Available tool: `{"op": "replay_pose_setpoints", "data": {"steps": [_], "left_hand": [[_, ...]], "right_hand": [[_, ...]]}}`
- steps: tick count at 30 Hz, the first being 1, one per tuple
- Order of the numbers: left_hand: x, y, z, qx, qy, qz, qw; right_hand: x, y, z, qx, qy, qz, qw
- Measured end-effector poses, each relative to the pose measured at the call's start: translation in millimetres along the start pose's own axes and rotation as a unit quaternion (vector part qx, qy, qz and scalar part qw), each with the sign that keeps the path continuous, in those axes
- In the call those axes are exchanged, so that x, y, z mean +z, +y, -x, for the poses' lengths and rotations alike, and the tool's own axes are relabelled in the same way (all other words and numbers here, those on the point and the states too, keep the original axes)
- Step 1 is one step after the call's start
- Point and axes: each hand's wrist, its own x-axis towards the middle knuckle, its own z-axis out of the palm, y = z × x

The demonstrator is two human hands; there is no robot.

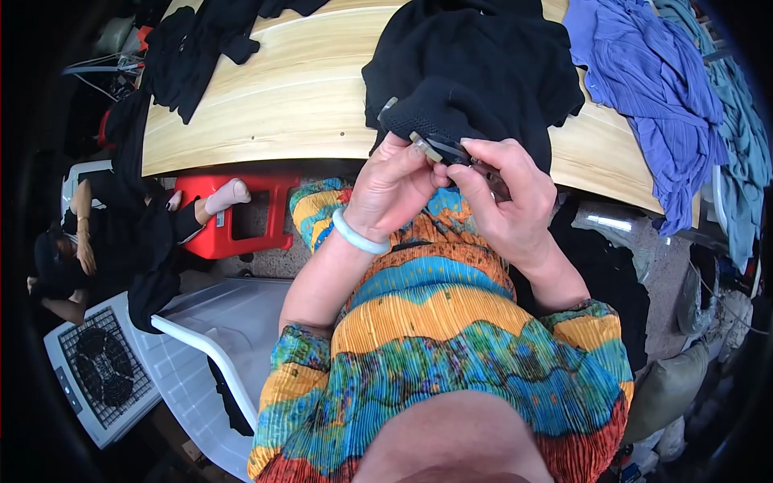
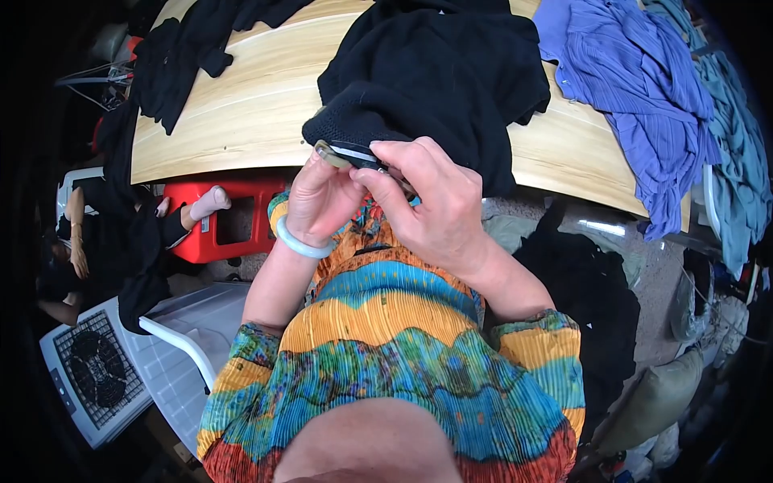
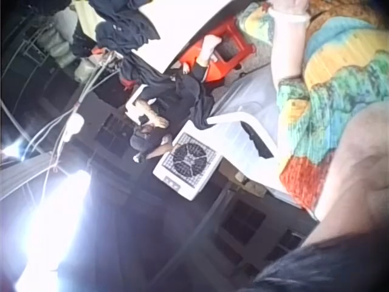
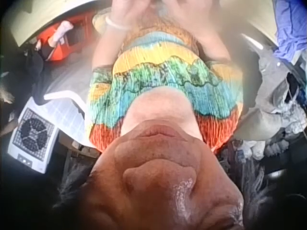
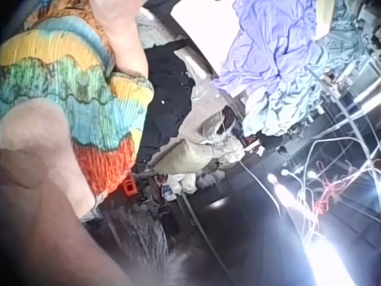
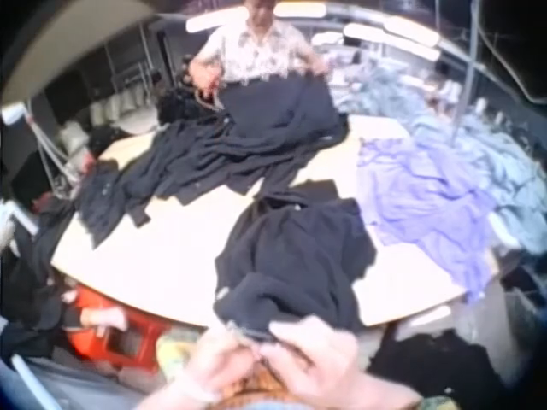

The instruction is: Trimming excess threads from black garments with gold eyelets using thread snips.

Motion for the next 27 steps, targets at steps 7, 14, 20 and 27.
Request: {"op": "replay_pose_setpoints", "data": {"steps": [7, 14, 20, 27], "left_hand": [[-4.4, 1.3, 1.0, -0.011, 0.011, 0.036, 0.999], [-4.3, 0.9, 1.1, -0.022, 0.011, 0.054, 0.998], [-6.2, 1.5, 2.8, -0.052, 0.019, 0.088, 0.995], [-8.4, 0.6, 1.5, -0.042, 0.021, 0.078, 0.996]], "right_hand": [[3.8, 0.3, -3.3, 0.015, -0.002, -0.018, 1.0], [7.3, 5.3, 0.0, -0.009, 0.005, -0.008, 1.0], [11.9, 12.6, 3.5, -0.046, 0.027, -0.031, 0.998], [11.2, 12.1, 4.6, 0.074, 0.023, -0.133, 0.988]]}}
